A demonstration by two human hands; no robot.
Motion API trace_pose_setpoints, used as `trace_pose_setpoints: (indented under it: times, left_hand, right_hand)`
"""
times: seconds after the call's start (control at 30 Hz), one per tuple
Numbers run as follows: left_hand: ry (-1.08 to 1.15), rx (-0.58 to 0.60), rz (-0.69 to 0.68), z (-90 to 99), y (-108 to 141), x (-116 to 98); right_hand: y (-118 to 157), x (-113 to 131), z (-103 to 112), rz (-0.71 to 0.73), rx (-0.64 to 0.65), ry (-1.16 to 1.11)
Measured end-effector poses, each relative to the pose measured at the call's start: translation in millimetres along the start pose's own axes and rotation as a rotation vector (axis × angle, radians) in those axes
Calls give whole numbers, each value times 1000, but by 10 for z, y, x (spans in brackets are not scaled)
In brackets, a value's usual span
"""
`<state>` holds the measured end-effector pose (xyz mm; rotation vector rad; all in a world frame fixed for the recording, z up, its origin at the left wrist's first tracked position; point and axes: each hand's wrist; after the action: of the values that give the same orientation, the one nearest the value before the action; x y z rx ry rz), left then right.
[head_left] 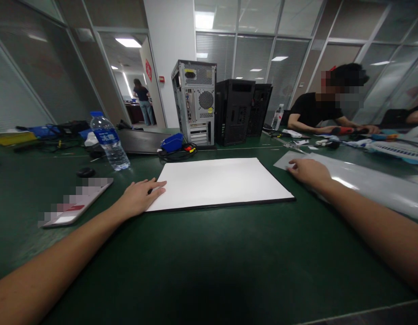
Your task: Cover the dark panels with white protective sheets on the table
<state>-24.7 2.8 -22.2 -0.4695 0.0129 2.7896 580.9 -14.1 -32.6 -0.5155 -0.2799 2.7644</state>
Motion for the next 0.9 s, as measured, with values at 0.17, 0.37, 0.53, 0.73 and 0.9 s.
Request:
trace_pose_setpoints:
  times: [0.17,0.37,0.53,0.73,0.9]
  left_hand:
    - [18,1,-2,-1,1,5]
    - [29,-2,-29,-18,-12,37]
    - [9,20,-10,-9,4,7]
    - [15,8,-25,-54,21,29]
    - [-13,24,-32,-61,16,37]
  right_hand:
    - [-32,73,-100,48,14,-5]
    - [-42,116,-107,87,-2,21]
    - [11,203,-22,92,-41,17]
    - [135,283,162,36,-136,-27]
    - [230,439,399,18,-257,-133]
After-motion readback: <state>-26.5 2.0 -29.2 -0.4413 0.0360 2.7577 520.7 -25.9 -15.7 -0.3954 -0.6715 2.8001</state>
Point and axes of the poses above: each hand's wrist, its own y-axis away from the middle knuckle, its own z-axis out of the back of the hand, x = y × z, and after that the axes turned 13 degrees about y, right-handed
